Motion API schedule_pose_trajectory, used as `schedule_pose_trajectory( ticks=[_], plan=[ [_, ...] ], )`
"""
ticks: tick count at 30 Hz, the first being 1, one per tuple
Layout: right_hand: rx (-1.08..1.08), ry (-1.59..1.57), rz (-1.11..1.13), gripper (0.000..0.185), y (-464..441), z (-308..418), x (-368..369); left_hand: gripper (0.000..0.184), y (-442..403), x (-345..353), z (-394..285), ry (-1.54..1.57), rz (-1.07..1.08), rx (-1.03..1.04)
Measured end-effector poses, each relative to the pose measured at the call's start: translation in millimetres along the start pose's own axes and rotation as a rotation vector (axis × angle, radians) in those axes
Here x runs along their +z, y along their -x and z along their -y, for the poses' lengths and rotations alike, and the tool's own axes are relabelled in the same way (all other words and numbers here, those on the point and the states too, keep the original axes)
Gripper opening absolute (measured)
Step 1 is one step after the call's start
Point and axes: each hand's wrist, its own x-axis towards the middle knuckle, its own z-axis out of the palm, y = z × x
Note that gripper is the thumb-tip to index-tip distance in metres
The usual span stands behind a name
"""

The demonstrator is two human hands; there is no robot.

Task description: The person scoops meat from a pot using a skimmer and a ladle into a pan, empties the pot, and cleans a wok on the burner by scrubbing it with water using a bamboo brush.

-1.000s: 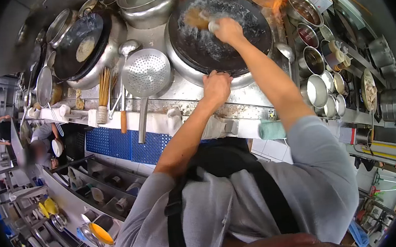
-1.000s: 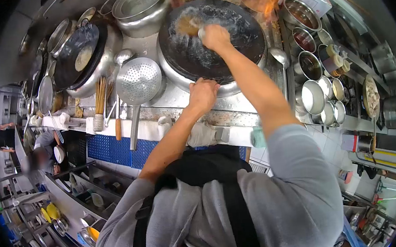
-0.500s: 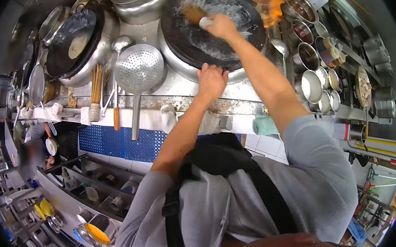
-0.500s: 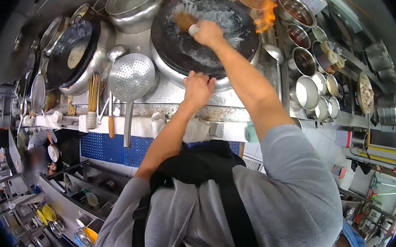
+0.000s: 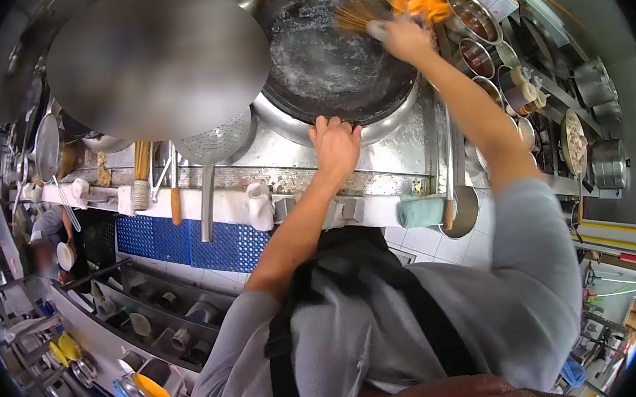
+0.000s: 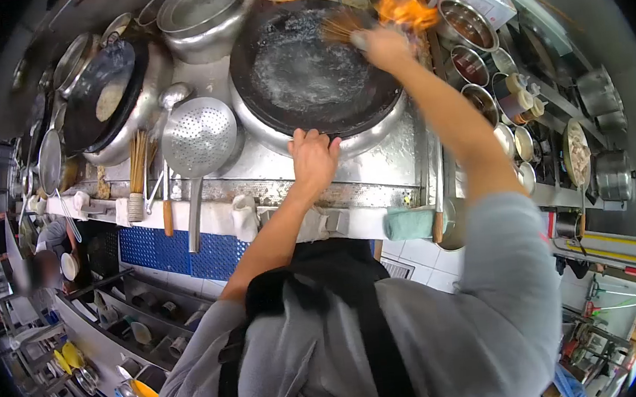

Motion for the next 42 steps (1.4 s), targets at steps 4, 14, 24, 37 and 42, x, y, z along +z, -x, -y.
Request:
schedule_pose_trajectory(
  ticks=[4, 14, 24, 37, 42],
  plan=[
    [0.086, -0.235, -0.005, 0.031, -21.5, 93.3, 11.1, 0.026, 2.0, -5.6, -1.0, 0.028, 0.018, -0.005],
    [0.24, -0.424, -0.117, 0.038, -63.1, 124.3, 31.9, 0.025, 1.4, -11.5, 7.6, 0.043, 0.051, -0.035],
    [-0.136, -0.425, 0.25, 0.041, 151.5, 82.4, -105.1, 0.027, 5.1, -3.4, 15.5, 0.09, -0.094, 0.039],
    [-0.017, -0.252, 0.021, 0.035, 11.0, 55.1, -9.3, 0.032, 1.0, -15.8, 16.6, 0.11, -0.027, 0.043],
    [0.087, -0.046, -0.031, 0.029, -20.8, 50.9, -13.2, 0.028, -3.5, -12.6, 21.8, 0.155, 0.04, 0.03]
  ],
)
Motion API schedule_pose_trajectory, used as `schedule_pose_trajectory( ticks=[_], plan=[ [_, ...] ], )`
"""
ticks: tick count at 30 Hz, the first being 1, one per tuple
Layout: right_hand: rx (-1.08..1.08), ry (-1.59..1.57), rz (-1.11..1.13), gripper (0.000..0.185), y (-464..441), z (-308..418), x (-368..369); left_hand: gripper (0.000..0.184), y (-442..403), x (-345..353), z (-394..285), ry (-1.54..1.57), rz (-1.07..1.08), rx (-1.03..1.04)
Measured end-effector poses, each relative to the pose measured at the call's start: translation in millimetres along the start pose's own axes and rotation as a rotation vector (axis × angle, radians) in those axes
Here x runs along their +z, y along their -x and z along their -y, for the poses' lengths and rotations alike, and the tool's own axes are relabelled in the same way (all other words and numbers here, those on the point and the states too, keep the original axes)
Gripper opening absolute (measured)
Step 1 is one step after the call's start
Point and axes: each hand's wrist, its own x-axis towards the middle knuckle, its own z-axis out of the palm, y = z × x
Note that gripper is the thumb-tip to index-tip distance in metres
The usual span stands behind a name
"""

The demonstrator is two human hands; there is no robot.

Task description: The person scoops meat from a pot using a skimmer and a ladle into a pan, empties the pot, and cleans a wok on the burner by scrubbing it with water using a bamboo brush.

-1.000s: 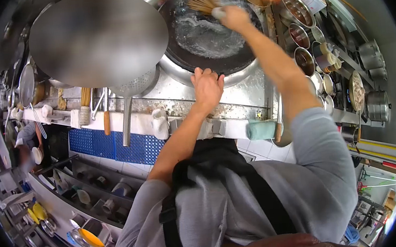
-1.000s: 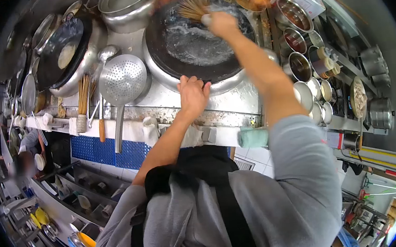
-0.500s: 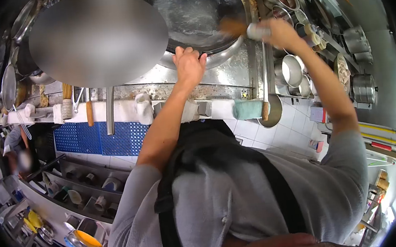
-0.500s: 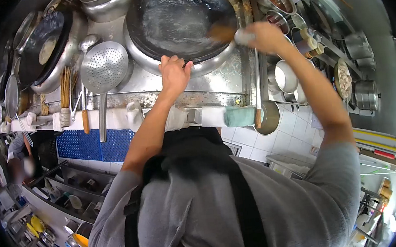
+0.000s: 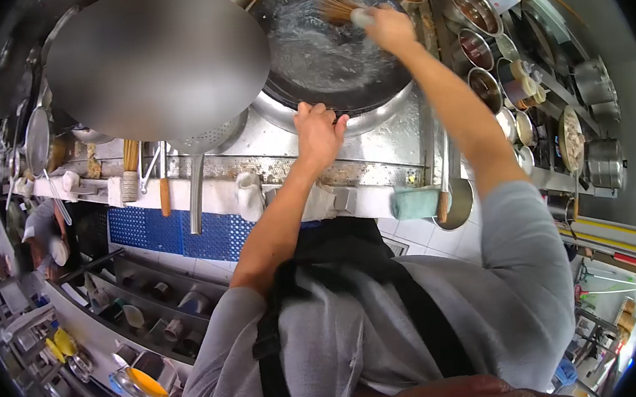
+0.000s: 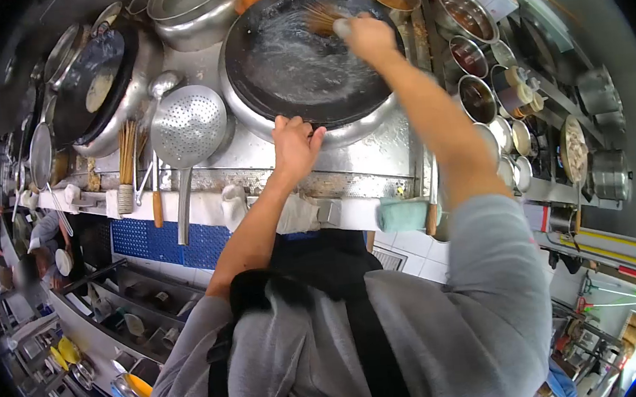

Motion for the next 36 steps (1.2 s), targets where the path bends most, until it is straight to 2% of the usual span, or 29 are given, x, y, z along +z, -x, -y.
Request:
schedule_pose_trajectory(
  ticks=[1, 2, 3, 4, 5, 7, 9, 10, 11, 12, 13, 15, 16, 19, 21, 23, 24, 25, 26, 27, 31, 33, 35, 36],
  plan=[
    [0.112, -0.209, -0.086, 0.028, -16.5, 22.8, 29.6, 0.025, 0.7, 0.5, -0.8, -0.008, 0.036, -0.028],
    [0.182, -0.258, -0.056, 0.029, -21.3, 54.3, 36.3, 0.026, 1.9, 1.7, -0.1, 0.008, 0.002, -0.016],
    [0.153, -0.286, -0.106, 0.031, -15.5, 78.8, 35.4, 0.026, 5.3, 1.7, -1.1, 0.004, 0.006, -0.021],
    [0.21, -0.4, 0.008, 0.033, -4.3, 95.6, 24.8, 0.026, 3.8, 1.8, -2.4, 0.002, 0.005, -0.02],
    [0.124, -0.452, -0.025, 0.033, 9.5, 98.0, 33.6, 0.026, 1.3, -0.4, -3.5, -0.001, 0.002, -0.014],
    [-0.027, -0.353, -0.027, 0.033, 32.2, 93.1, 22.4, 0.026, 2.2, -1.9, -6.1, -0.008, 0.028, -0.023],
    [0.059, -0.365, 0.022, 0.033, 13.3, 74.2, 27.0, 0.026, 3.1, -1.5, -0.6, -0.016, 0.019, -0.024],
    [0.175, -0.448, -0.047, 0.036, -4.0, 74.6, 32.6, 0.026, 1.2, 1.8, 0.9, -0.014, -0.003, -0.013],
    [0.196, -0.502, -0.038, 0.037, -13.0, 77.6, 40.8, 0.026, 1.5, 4.4, 3.1, -0.012, -0.02, -0.006],
    [0.227, -0.556, -0.015, 0.039, -7.8, 85.1, 43.4, 0.019, 0.9, 0.9, 5.6, -0.052, 0.06, -0.025],
    [0.251, -0.606, -0.01, 0.04, -5.9, 88.5, 40.6, 0.016, 5.9, -1.7, 1.9, -0.018, -0.005, 0.014],
    [0.091, -0.735, 0.053, 0.043, 25.1, 95.5, 29.1, 0.013, 9.8, -13.3, -1.0, 0.04, -0.149, 0.096],
    [-0.025, -0.734, 0.077, 0.042, 47.5, 90.8, 15.0, 0.022, 18.0, -29.5, -5.9, 0.063, -0.121, 0.074],
    [-0.361, -0.74, 0.206, 0.041, 89.0, 31.5, -33.3, 0.022, 57.8, -96.1, -11.3, 0.061, -0.218, 0.056],
    [-0.301, -0.584, 0.441, 0.038, 84.0, -18.8, -58.2, 0.021, 87.5, -130.3, 3.4, 0.007, -0.257, -0.021],
    [-0.292, -0.461, 0.403, 0.036, 47.4, -42.9, -21.2, 0.021, 108.1, -147.3, 15.7, -0.046, -0.243, -0.127],
    [-0.228, -0.502, 0.375, 0.036, 22.2, -38.8, 3.1, 0.021, 107.3, -144.9, 16.0, -0.01, -0.248, -0.139],
    [-0.224, -0.571, 0.239, 0.037, 3.7, -16.6, 18.6, 0.021, 105.5, -141.7, 15.3, 0.024, -0.249, -0.153],
    [0.019, -0.663, 0.388, 0.038, -8.5, 15.3, 17.9, 0.021, 103.3, -138.4, 13.4, 0.059, -0.251, -0.163],
    [0.086, -0.798, 0.243, 0.04, -10.4, 42.2, 28.6, 0.02, 99.7, -135.1, 9.4, 0.064, -0.275, -0.15],
    [0.125, -0.939, 0.431, 0.04, 52.1, 78.6, -11.3, 0.016, 89.3, -128.0, -5.2, 0.119, -0.393, -0.111],
    [-0.191, -0.855, 0.248, 0.039, 103.0, 57.0, -31.2, 0.015, 87.8, -126.8, -5.4, 0.206, -0.449, -0.14],
    [-0.34, -0.783, 0.265, 0.041, 135.9, 6.1, -55.1, 0.014, 83.6, -126.9, -4.9, 0.201, -0.459, -0.125],
    [-0.297, -0.653, 0.344, 0.042, 135.2, -28.5, -70.6, 0.014, 77.0, -126.1, -4.0, 0.196, -0.467, -0.114]
  ],
)
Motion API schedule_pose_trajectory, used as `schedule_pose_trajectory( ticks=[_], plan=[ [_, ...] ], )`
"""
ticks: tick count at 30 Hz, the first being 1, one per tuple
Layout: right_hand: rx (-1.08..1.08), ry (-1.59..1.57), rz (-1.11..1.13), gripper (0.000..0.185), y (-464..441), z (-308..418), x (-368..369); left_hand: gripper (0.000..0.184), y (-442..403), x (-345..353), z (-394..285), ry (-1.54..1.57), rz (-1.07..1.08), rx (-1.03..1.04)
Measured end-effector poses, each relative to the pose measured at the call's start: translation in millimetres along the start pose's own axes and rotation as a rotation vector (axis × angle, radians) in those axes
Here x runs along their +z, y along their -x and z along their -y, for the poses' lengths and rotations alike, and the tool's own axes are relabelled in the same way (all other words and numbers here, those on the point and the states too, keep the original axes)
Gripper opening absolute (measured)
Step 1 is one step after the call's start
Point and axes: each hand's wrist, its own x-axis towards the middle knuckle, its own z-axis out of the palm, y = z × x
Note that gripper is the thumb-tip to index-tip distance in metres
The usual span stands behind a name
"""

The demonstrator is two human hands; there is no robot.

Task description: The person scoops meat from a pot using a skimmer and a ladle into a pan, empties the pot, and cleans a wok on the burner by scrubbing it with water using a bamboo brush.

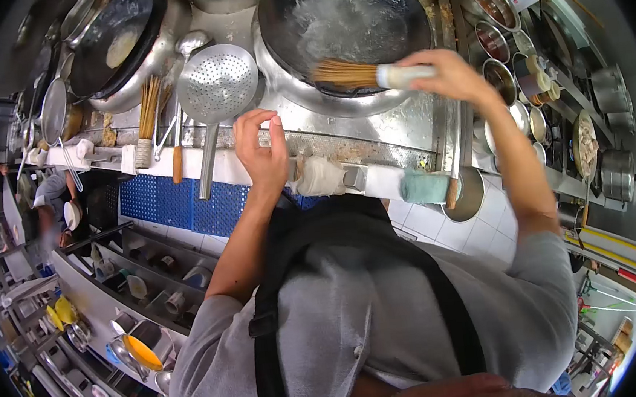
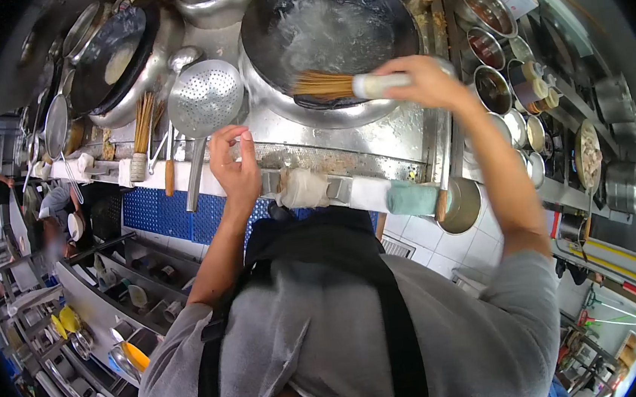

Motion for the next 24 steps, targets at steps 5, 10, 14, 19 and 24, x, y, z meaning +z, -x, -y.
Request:
schedule_pose_trajectory(
  ticks=[5, 10, 14, 19, 24],
  plan=[
    [0.37, 0.416, -0.137, 0.058, -78.5, -50.1, -33.1, 0.012, -18.2, 79.1, -7.8, -0.184, 0.229, 0.265],
    [0.328, 0.303, -0.26, 0.045, -184.2, -22.6, 60.9, 0.028, -16.1, 148.6, 9.1, -0.584, 0.685, 0.3],
    [0.18, 0.367, -0.228, 0.033, -109.9, 1.2, 60.6, 0.03, -17.8, 138.6, 13.7, -0.438, 0.575, 0.339],
    [0.409, 0.263, -0.421, 0.029, -186.5, -33.2, 55.3, 0.03, -18.3, 151.1, 26.4, -0.428, 0.551, 0.355],
    [0.279, 0.192, -0.314, 0.037, -144.8, 21.8, 88.2, 0.031, -16.3, 146.3, 19.8, -0.36, 0.52, 0.356]
  ],
)
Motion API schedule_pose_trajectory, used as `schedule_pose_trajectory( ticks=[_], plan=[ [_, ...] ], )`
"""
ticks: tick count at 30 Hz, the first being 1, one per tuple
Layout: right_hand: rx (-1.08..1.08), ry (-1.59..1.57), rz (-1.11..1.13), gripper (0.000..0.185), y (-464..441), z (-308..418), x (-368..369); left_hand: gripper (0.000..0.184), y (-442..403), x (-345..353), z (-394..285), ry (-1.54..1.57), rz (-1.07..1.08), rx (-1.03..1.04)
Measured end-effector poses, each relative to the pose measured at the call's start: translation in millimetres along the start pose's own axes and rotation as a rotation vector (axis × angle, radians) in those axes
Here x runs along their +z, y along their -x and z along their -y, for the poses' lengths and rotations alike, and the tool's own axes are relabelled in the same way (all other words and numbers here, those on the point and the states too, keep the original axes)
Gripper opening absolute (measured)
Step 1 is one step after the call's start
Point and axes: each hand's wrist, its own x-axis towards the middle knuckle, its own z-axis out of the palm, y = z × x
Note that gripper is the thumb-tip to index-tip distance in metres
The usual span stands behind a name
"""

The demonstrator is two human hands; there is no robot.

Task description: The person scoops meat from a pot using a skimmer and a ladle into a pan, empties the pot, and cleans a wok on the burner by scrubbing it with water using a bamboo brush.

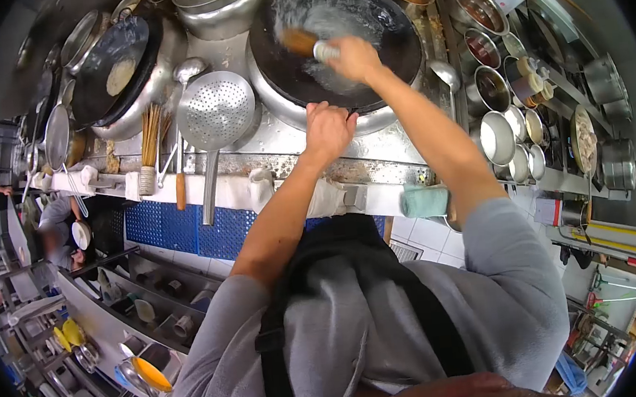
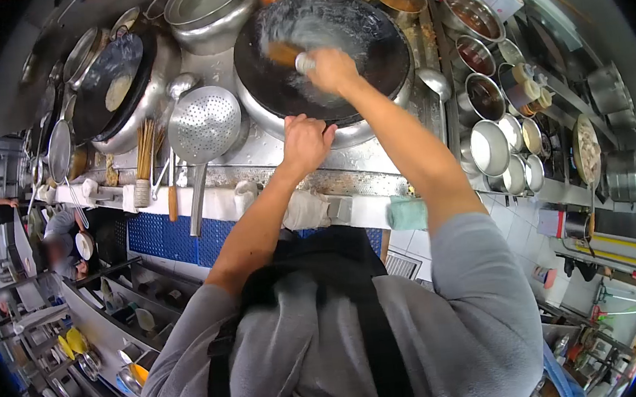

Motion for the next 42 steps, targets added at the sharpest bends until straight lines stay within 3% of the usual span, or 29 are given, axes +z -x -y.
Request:
schedule_pose_trajectory(
  ticks=[3, 6, 8, 13, 15, 17, 21, 23, 25, 27, 30, 31, 33, 35, 38, 42],
  plan=[
    [-0.111, 0.088, -0.073, 0.035, 37.7, 4.2, 7.4, 0.032, 0.5, 7.2, 4.0, 0.008, -0.038, 0.014],
    [0.099, 0.053, -0.085, 0.029, -53.1, -4.3, 28.7, 0.033, 2.7, 6.2, 4.5, 0.035, -0.007, -0.004],
    [0.144, -0.02, -0.242, 0.028, -87.6, 12.8, 39.3, 0.035, 0.8, 0.6, 1.9, 0.033, 0.032, -0.02],
    [-0.098, -0.141, -0.042, 0.027, 23.3, 43.1, -2.7, 0.032, -1.8, -2.7, -2.9, -0.03, 0.078, -0.044],
    [-0.136, -0.086, 0.147, 0.028, 73.2, 28.1, -40.1, 0.029, -2.0, 12.2, -12.9, -0.111, 0.026, -0.097],
    [-0.189, 0.142, 0.13, 0.03, 113.8, -4.6, -77.7, 0.022, -1.6, 13.2, -20.2, -0.113, 0.064, -0.121],
    [0.071, 0.5, 0.114, 0.032, 84.4, -84.9, -115.0, 0.016, -1.3, 7.1, -15.7, 0.008, 0.038, -0.098],
    [0.013, 0.391, -0.071, 0.032, 13.4, -106.4, -90.5, 0.015, -3.3, 6.3, -14.3, 0.034, 0.048, -0.09],
    [-0.05, 0.347, -0.105, 0.03, -51.8, -80.9, -41.5, 0.013, -0.9, 10.6, -16.9, 0.041, 0.033, -0.108],
    [0.018, 0.365, -0.041, 0.031, -63.4, -32.2, -1.8, 0.013, -2.0, 7.5, -16.3, 0.035, -0.03, -0.096],
    [-0.073, 0.248, 0.024, 0.032, -10.1, -42.4, -20.5, 0.013, -2.0, 2.8, -10.5, 0.096, -0.036, -0.094],
    [-0.028, 0.286, 0.13, 0.034, 5.6, -37.2, -50.1, 0.013, -0.9, 1.8, -7.6, 0.114, -0.037, -0.094],
    [-0.015, 0.441, 0.137, 0.032, -0.8, -79.9, -60.9, 0.013, -0.8, 4.9, 0.6, 0.145, -0.035, -0.086],
    [0.033, 0.341, -0.09, 0.031, -38.5, -76.7, -42.9, 0.013, -2.7, 6.6, 3.0, 0.149, -0.023, -0.09],
    [0.131, 0.041, -0.187, 0.035, -72.5, -19.1, 30.2, 0.012, 1.5, 3.5, -2.8, 0.142, -0.005, -0.124],
    [0.011, -0.176, -0.023, 0.036, -5.8, 32.2, 22.9, 0.01, 2.6, 0.3, -3.5, 0.134, -0.039, -0.089]
  ],
)
